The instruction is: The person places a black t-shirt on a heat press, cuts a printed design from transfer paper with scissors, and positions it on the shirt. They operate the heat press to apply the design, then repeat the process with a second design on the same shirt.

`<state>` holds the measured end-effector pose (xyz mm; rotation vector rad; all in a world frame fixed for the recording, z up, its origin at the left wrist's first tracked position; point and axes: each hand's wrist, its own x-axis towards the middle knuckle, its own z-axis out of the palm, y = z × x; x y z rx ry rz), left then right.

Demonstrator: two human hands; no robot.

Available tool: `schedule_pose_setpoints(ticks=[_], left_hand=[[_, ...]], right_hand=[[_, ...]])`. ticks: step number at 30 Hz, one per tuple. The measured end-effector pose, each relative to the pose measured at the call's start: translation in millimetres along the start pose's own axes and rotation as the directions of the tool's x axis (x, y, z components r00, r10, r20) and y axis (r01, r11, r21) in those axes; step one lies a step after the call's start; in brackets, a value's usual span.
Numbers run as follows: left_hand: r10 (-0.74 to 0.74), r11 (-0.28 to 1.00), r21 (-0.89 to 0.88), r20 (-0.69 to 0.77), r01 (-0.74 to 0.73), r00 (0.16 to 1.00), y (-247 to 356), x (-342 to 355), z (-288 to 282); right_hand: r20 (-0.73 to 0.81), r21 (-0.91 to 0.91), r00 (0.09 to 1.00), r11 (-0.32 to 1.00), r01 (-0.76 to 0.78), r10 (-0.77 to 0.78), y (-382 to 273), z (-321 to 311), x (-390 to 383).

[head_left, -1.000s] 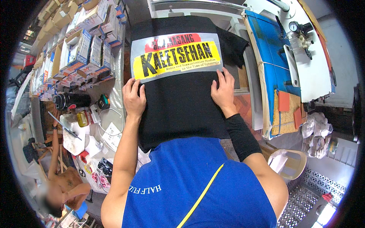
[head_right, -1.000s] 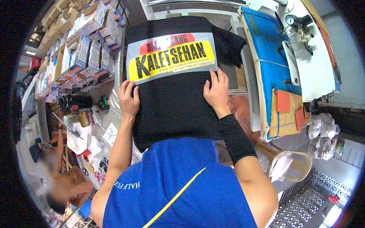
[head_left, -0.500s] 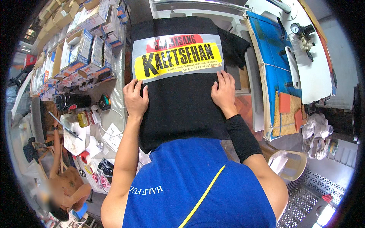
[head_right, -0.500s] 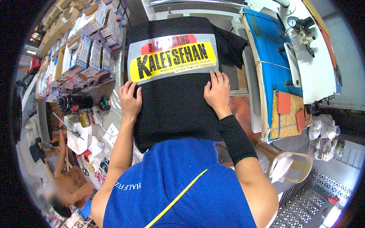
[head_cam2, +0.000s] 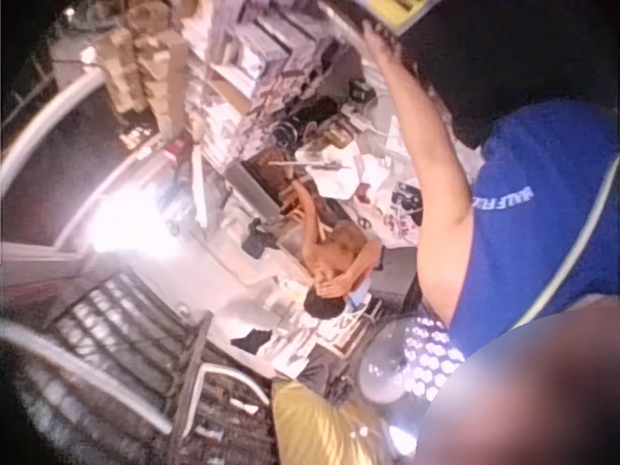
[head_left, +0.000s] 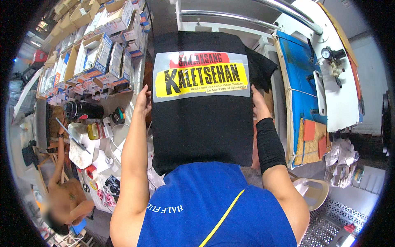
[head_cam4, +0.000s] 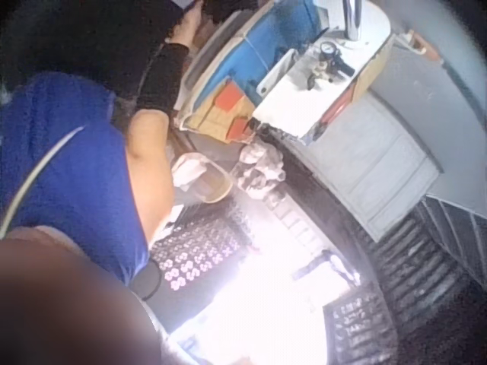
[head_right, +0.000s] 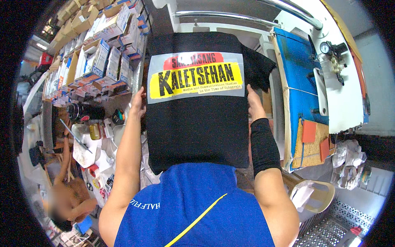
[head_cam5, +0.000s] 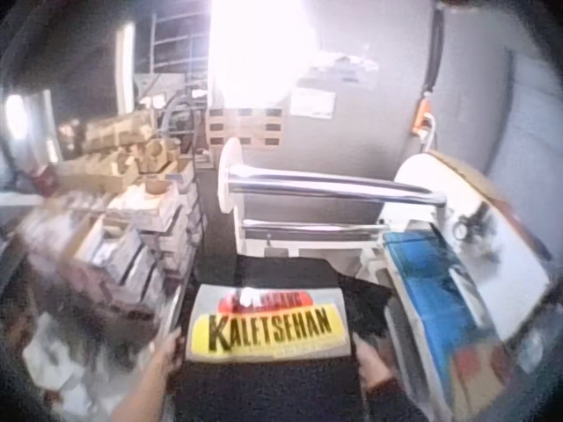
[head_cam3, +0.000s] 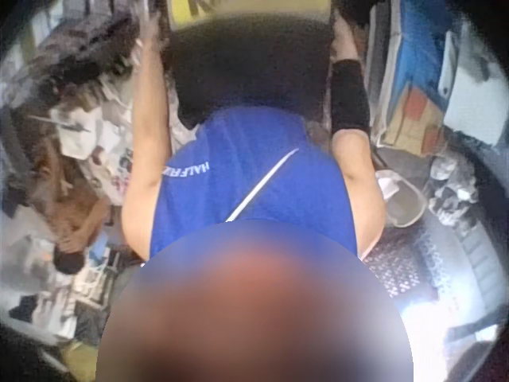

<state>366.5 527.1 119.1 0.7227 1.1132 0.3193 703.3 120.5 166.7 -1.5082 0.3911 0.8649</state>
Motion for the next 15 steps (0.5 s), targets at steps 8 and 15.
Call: schedule_pose_setpoints(ticks=[8, 15], left_hand=[[0.182, 0.963, -0.239, 0.227, -0.126, 0.957, 2.2, 22.2, -10.9], [0.46, 0.885, -0.01, 0.182, -0.466, 0.869, 43.2, -2.1, -45.1]], right_hand=[[0.177, 0.226, 0.978, 0.972, 0.072, -0.113, -18.5, -30.3, 29.8], [-0.004, 0.196, 0.903, 0.885, 0.423, -0.43, -37.5, -48.6, 13.7]])
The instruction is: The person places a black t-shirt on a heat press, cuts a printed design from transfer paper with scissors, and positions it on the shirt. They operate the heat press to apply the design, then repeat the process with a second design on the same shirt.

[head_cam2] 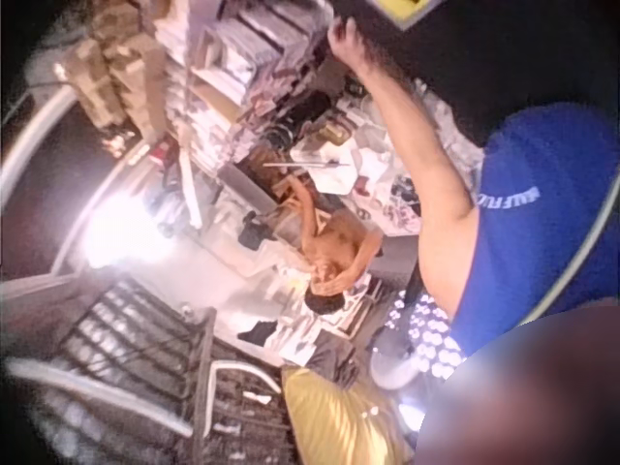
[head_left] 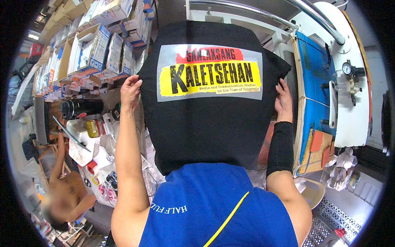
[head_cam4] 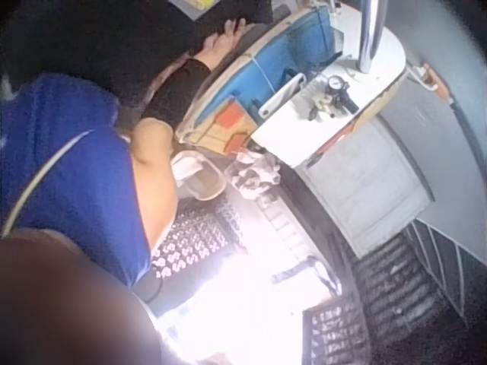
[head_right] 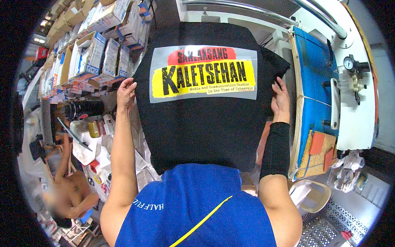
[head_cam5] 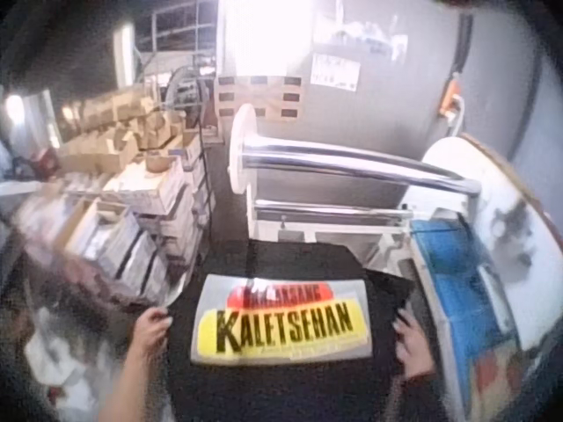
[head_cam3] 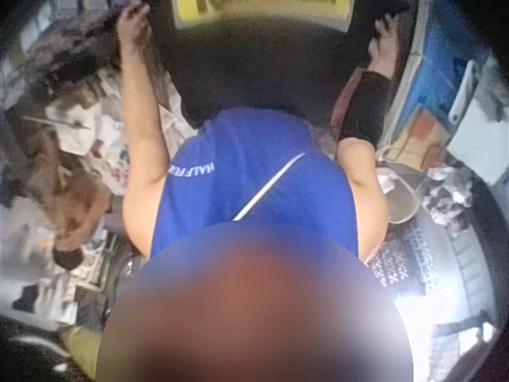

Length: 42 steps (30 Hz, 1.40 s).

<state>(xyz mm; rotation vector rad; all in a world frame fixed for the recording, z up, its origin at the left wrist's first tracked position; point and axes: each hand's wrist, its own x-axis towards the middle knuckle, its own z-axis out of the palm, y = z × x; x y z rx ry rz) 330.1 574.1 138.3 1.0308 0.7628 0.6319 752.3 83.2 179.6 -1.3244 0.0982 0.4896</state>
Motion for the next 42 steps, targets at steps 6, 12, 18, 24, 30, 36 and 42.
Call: schedule_pose_setpoints(ticks=[6, 12, 18, 24, 30, 36, 42], left_hand=[[0.074, 0.981, 0.174, 0.051, -0.082, 0.996, 20.6, -13.1, 3.2], [0.063, 0.936, 0.335, 0.139, -0.107, 0.988, 37.2, -24.1, 4.3], [0.176, 0.913, 0.347, 0.138, -0.214, 0.975, 42.4, -30.7, 9.8], [0.16, 0.952, 0.239, 0.148, -0.192, 0.976, 50.0, -36.2, 17.3], [0.061, 0.979, 0.187, 0.142, -0.087, 0.988, 57.0, -37.4, 17.3], [0.023, 0.991, 0.126, 0.185, -0.047, 0.983, 61.2, -43.7, 20.2], [0.071, 0.977, 0.188, 0.177, -0.105, 0.982, 62.4, -40.2, 21.7]], right_hand=[[0.043, 0.025, 0.997, 0.998, 0.061, -0.062, -14.6, 23.5, -27.4], [0.086, 0.087, 0.994, 0.994, 0.065, -0.073, -15.2, 19.3, -28.9], [0.09, 0.084, 0.992, 0.993, 0.083, -0.091, -15.0, 17.1, -28.1], [0.079, 0.094, 0.993, 0.993, 0.075, -0.082, -17.7, 19.0, -32.8], [0.104, 0.121, 0.992, 0.991, 0.057, -0.07, -18.4, 15.7, -31.4], [0.123, 0.118, 0.986, 0.988, 0.099, -0.114, -9.9, 5.7, -24.9], [0.128, 0.107, 0.98, 0.984, 0.142, -0.155, -4.8, -5.0, -18.0]])
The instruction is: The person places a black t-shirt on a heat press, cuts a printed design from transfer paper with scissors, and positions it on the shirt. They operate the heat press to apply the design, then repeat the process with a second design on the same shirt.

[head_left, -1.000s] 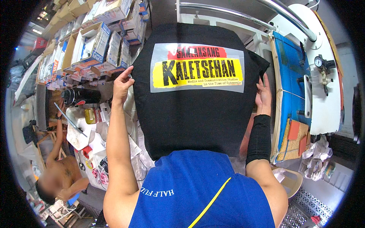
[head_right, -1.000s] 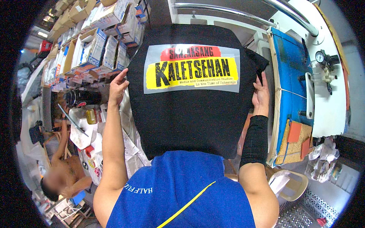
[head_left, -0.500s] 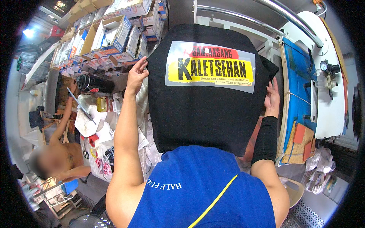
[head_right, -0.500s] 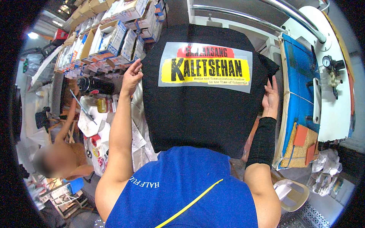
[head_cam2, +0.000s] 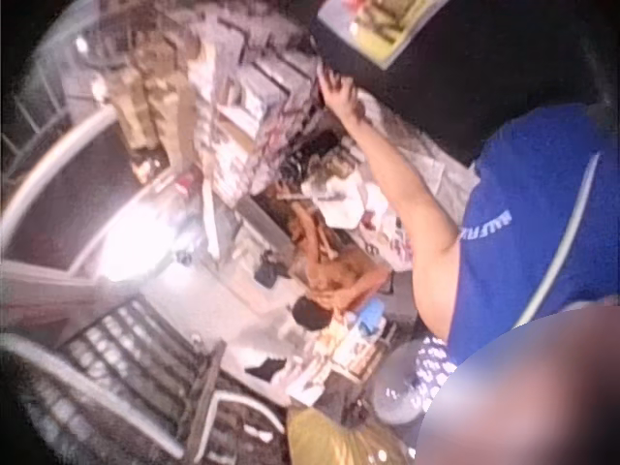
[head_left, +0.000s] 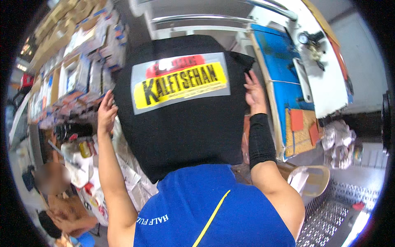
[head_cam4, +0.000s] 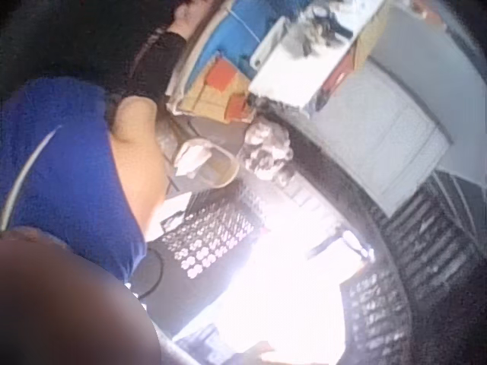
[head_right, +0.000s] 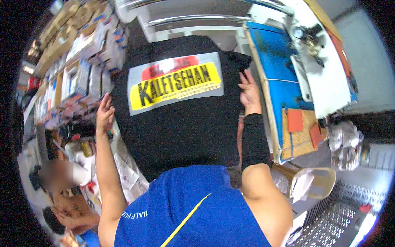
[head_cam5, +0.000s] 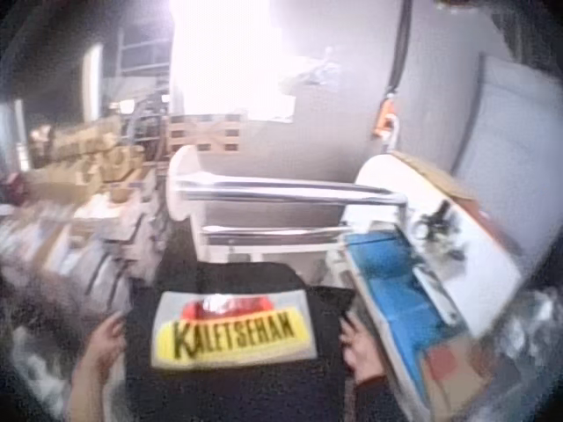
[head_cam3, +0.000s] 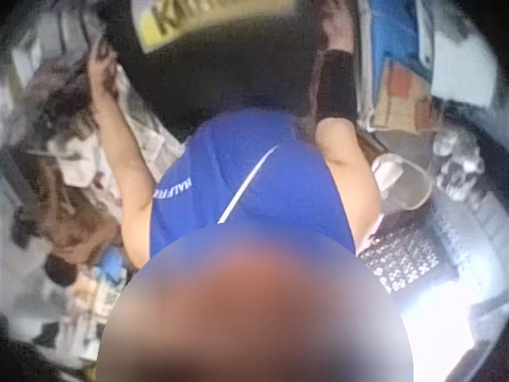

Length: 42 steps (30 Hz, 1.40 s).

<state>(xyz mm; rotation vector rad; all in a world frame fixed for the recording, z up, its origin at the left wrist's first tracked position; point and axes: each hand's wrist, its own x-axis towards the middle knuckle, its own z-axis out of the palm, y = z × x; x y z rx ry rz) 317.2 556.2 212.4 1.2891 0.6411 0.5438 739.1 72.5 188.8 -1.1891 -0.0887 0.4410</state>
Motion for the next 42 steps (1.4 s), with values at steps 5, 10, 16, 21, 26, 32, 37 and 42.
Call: schedule_pose_setpoints(ticks=[5, 10, 16, 21, 26, 32, 37, 42], left_hand=[[-0.018, 0.999, -0.047, 0.02, 0.019, 1.0, -4.0, 1.7, -7.7], [0.017, 1.0, -0.006, -0.047, -0.018, 0.999, -5.4, 4.0, -6.3], [-0.031, 0.999, 0.009, 0.031, 0.03, 0.999, -6.9, 0.3, -9.6], [0.056, 0.977, 0.206, -0.027, -0.049, 0.998, -10.0, 2.9, -11.4], [0.434, 0.433, 0.883, -0.028, -0.18, 0.901, -7.6, -33.1, 43.9], [0.601, 0.212, 0.911, 0.165, -0.355, 0.782, -29.9, -104.1, 123.9], [0.593, 0.088, 0.944, 0.206, -0.317, 0.778, -36.9, -109.5, 130.3], [0.576, 0.042, 0.961, 0.199, -0.272, 0.793, -43.6, -108.3, 130.1]], right_hand=[[0.024, 0.148, 0.999, 0.988, -0.05, 0.047, -6.3, 9.1, -8.0], [0.001, 0.2, 0.998, 0.978, -0.062, 0.063, -7.3, 4.9, -9.1], [-0.005, 0.01, 0.999, 0.999, 0.045, -0.045, 0.7, -5.8, -6.6], [-0.2, -0.062, 0.978, 0.996, -0.068, 0.054, 2.7, -2.6, -2.8], [0.284, -0.906, 0.787, 0.114, 0.407, -0.548, 3.0, 32.0, -44.9], [0.437, -0.85, 0.64, -0.059, 0.523, -0.632, -48.4, 57.3, -127.5], [0.408, -0.91, 0.243, -0.371, 0.185, -0.88, -182.6, -27.2, -149.6], [-0.013, -0.996, 0.345, -0.016, -0.083, -0.939, -277.6, -129.4, -164.8]])
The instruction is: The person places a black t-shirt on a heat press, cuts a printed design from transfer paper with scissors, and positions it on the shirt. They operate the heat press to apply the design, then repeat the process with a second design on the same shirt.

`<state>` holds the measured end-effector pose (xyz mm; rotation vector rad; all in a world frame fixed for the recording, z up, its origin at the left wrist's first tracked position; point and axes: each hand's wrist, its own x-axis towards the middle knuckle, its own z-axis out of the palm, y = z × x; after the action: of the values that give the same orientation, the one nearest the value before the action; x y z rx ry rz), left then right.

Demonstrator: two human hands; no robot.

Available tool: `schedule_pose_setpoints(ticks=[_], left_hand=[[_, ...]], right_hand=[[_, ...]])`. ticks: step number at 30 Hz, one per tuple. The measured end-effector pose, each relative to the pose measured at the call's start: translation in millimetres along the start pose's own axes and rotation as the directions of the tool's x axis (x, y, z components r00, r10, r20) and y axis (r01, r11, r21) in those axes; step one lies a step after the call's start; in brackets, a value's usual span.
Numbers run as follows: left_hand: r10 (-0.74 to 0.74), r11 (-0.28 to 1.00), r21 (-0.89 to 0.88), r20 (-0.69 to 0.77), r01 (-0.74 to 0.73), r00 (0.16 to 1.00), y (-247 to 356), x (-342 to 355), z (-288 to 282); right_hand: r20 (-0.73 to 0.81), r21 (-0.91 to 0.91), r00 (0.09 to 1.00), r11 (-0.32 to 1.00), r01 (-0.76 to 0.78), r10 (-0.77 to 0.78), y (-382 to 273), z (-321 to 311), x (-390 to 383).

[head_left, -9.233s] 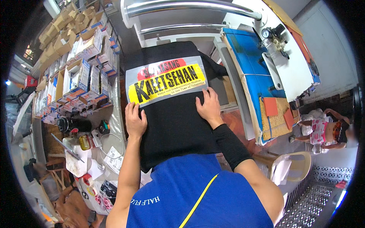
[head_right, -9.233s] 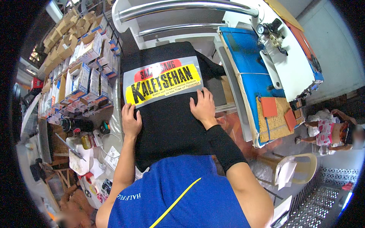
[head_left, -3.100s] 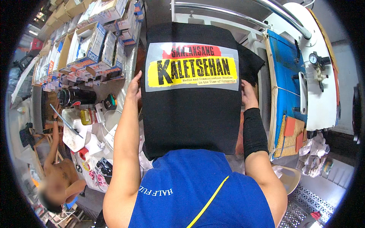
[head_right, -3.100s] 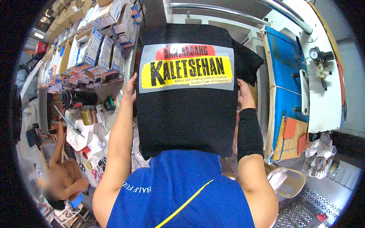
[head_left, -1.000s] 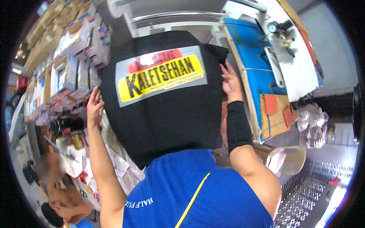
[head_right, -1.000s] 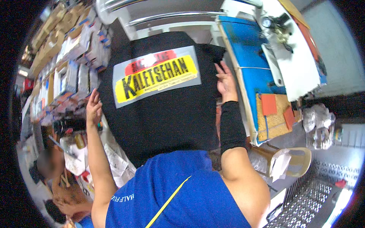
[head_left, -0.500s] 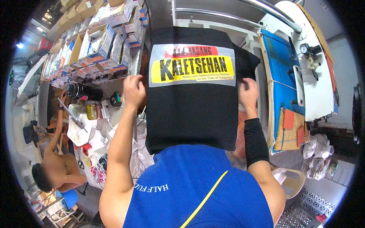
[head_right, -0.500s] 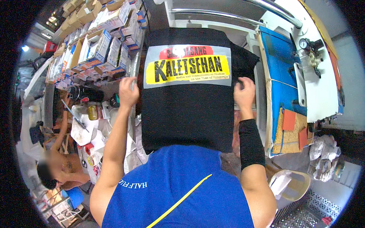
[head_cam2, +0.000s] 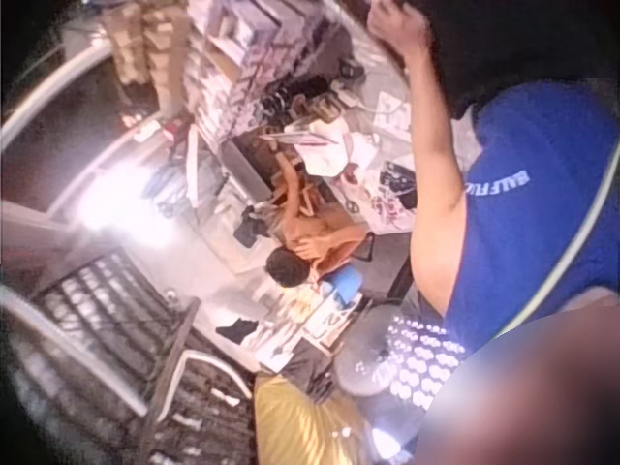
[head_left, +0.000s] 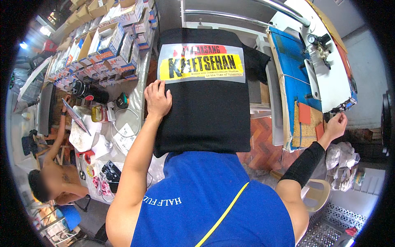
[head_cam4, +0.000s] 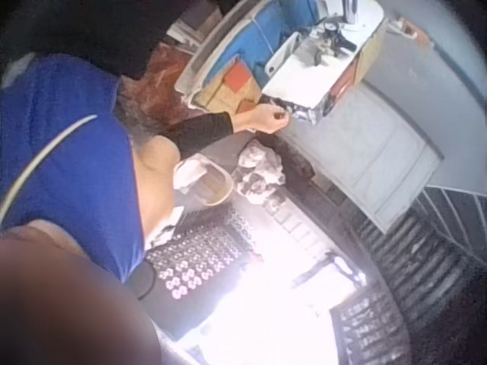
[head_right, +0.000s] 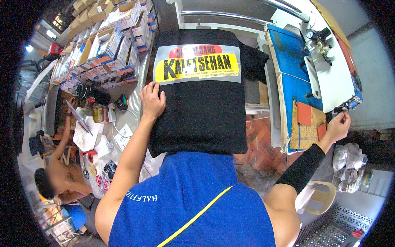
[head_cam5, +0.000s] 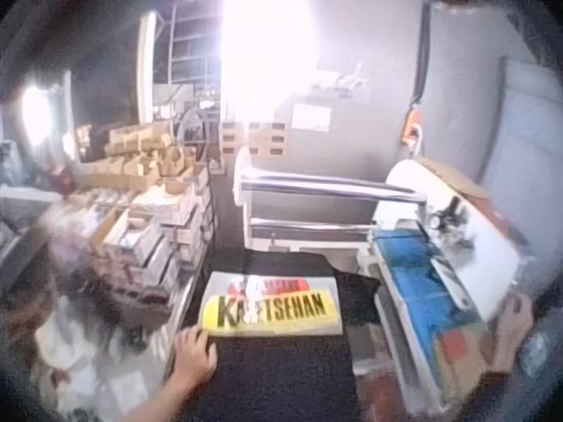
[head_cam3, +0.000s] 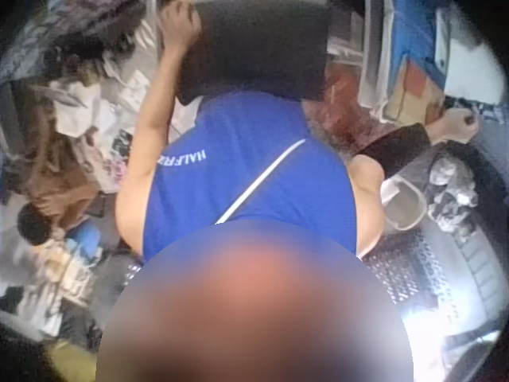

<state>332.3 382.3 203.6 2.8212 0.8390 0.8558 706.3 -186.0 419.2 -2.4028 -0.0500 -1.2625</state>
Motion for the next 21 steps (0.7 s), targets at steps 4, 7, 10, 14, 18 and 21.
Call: schedule_pose_setpoints(ticks=[4, 7, 10, 14, 18, 21], left_hand=[[-0.023, 1.0, 0.003, 0.021, 0.022, 1.0, -2.0, -3.2, 5.2], [-0.026, 1.0, -0.001, 0.023, 0.026, 0.999, -3.8, -4.3, 6.9], [-0.046, 0.999, -0.008, 0.032, 0.046, 0.998, -3.5, -5.5, 7.5], [-0.064, 0.998, -0.007, 0.043, 0.065, 0.997, -2.1, -5.1, 7.1], [-0.065, 0.998, -0.015, 0.045, 0.066, 0.997, -1.4, -4.2, 7.1], [-0.058, 0.998, -0.006, 0.033, 0.058, 0.998, -1.2, -4.4, 6.0]], right_hand=[[0.377, -0.252, 0.919, 0.967, -0.022, 0.119, 40.3, 12.2, 5.4], [0.237, -0.227, 0.967, 0.962, 0.15, -0.095, 36.6, 12.9, -10.1], [0.016, -0.192, 0.925, 0.907, 0.375, -0.379, -7.0, 4.0, -46.2], [0.327, 0.494, 0.787, 0.805, 0.329, -0.523, -121.0, 44.8, -169.1], [0.512, 0.517, 0.678, 0.819, 0.249, -0.528, -207.5, 102.7, -265.8], [0.545, 0.479, 0.679, 0.848, 0.228, -0.491, -226.7, 116.8, -290.5]])
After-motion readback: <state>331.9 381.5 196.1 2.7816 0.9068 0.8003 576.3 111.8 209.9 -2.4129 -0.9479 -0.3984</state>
